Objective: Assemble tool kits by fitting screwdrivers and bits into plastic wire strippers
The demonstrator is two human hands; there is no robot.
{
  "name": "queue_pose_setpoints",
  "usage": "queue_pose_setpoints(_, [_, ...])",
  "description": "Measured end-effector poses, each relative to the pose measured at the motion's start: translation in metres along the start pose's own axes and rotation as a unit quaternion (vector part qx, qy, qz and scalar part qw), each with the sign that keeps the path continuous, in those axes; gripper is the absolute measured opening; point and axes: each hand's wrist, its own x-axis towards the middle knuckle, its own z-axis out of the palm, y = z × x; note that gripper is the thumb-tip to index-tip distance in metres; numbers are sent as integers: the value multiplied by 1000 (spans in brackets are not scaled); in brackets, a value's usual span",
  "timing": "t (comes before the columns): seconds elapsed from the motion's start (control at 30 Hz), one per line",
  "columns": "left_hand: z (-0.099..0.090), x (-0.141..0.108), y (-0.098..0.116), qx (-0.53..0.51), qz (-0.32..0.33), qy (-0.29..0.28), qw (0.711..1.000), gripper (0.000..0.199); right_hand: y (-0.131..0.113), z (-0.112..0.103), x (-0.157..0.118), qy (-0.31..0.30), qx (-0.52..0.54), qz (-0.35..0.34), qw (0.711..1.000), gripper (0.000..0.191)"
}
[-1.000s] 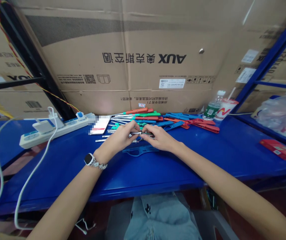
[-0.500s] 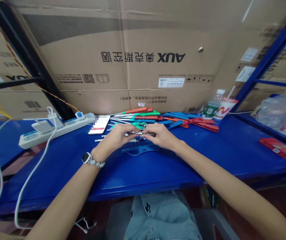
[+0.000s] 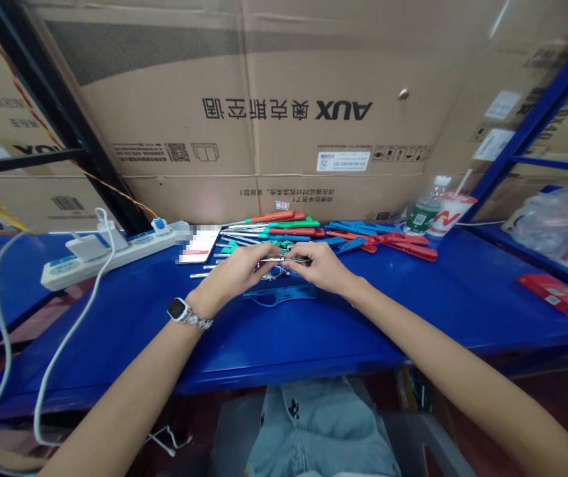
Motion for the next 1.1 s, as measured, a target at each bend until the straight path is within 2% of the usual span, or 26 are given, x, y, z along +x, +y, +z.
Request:
queue_pose_setpoints(0.07, [0,-1,1,1,3,6,1000,29,0,0,0,10,40,24,999,13])
queue_pose_setpoints(0.17, [-1,-1,1,17,55,3,998,29,0,0,0,18,70,39,997,19])
queue_pose_setpoints(0.23, [-2,-1,1,21,68,3,997,30,1,0,-1,17,85,57,995,19])
queue_pose_setpoints(0.4, [-9,0,5,34,24,0,999,26,5,-3,-3,-4,117,98,988,22])
queue_pose_setpoints(0.67, [-13,-1,6,25,3,-3,1000,15,10,-6,-9,-43,56,78,994,43])
queue_pose_setpoints(0.93, [-17,-4,0,-27,-26,15,999,12,12,-9,-12,-34,11,114,993,24])
queue_pose_setpoints(1.1, [-21,-13,-1,-93,-67,7,993,10,8,-13,-13,-23,36,78,996,16])
